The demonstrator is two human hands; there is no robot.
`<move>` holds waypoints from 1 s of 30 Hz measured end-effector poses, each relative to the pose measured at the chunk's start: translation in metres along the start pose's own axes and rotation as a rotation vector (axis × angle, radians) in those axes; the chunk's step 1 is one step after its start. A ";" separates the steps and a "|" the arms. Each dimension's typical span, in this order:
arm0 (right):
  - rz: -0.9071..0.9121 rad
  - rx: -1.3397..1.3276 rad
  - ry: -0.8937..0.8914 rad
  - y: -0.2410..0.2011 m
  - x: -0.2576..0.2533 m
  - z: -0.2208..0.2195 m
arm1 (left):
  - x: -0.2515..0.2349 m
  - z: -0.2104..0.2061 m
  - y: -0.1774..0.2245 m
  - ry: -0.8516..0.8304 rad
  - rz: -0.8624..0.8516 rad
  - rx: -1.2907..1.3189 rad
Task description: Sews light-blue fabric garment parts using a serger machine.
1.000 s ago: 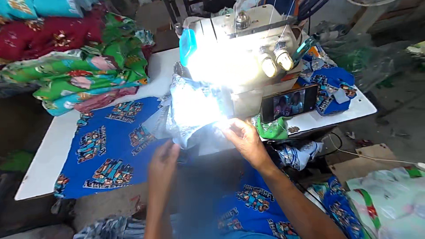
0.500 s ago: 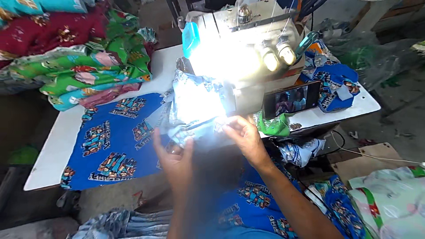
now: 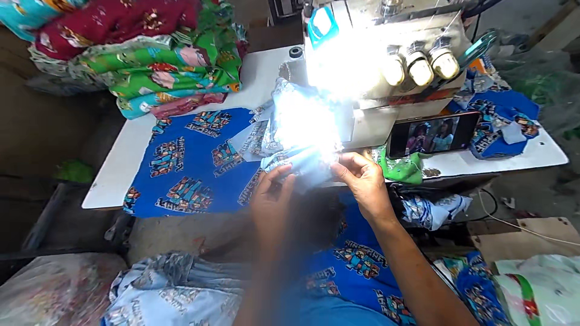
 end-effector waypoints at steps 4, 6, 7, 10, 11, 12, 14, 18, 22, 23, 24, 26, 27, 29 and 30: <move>-0.026 0.012 -0.004 0.003 0.003 0.001 | -0.002 -0.002 -0.003 0.060 0.035 0.125; -0.033 0.000 -0.004 0.003 0.005 0.001 | -0.001 -0.006 -0.005 0.045 0.045 0.117; -0.031 -0.008 -0.006 0.004 0.006 0.001 | 0.000 -0.007 -0.006 0.030 0.070 0.096; -0.031 -0.002 -0.002 0.003 0.010 0.005 | 0.003 -0.009 -0.005 -0.043 0.135 0.056; -0.025 0.007 0.001 0.002 0.012 0.007 | 0.005 -0.008 -0.003 -0.099 0.131 0.030; -0.009 0.019 0.004 0.001 0.015 0.011 | 0.007 -0.007 0.001 -0.158 0.111 -0.012; 0.029 0.052 0.004 -0.002 0.021 0.018 | 0.007 -0.006 0.011 -0.256 0.055 -0.098; 0.056 0.102 0.030 -0.009 0.015 0.020 | -0.014 -0.004 0.022 -0.319 0.078 -0.205; 0.101 0.086 0.041 -0.020 -0.005 0.009 | -0.045 -0.005 0.021 -0.335 0.092 -0.164; 0.112 0.049 0.047 -0.020 -0.008 0.006 | -0.050 -0.005 0.020 -0.346 0.090 -0.146; 0.114 0.015 0.051 -0.019 -0.009 0.004 | -0.053 -0.005 0.019 -0.361 0.090 -0.125; 0.111 -0.019 0.083 -0.019 -0.010 0.002 | -0.057 -0.004 0.017 -0.393 0.091 -0.094; 0.114 -0.015 0.098 -0.019 -0.009 0.001 | -0.058 -0.004 0.017 -0.401 0.090 -0.085; 0.126 0.008 0.122 -0.018 -0.008 -0.001 | -0.059 -0.003 0.016 -0.409 0.098 -0.086; 0.129 0.016 0.126 -0.018 -0.008 -0.002 | -0.059 -0.003 0.015 -0.407 0.102 -0.092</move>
Point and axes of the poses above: each hand's wrist, its own x-axis away from the middle knuckle, its own z-axis out of the back of the hand, y = z × x, the point moved 4 cm from there along -x, towards the middle knuckle, and after that the axes turned 1 degree about x, right-handed, at the moved point
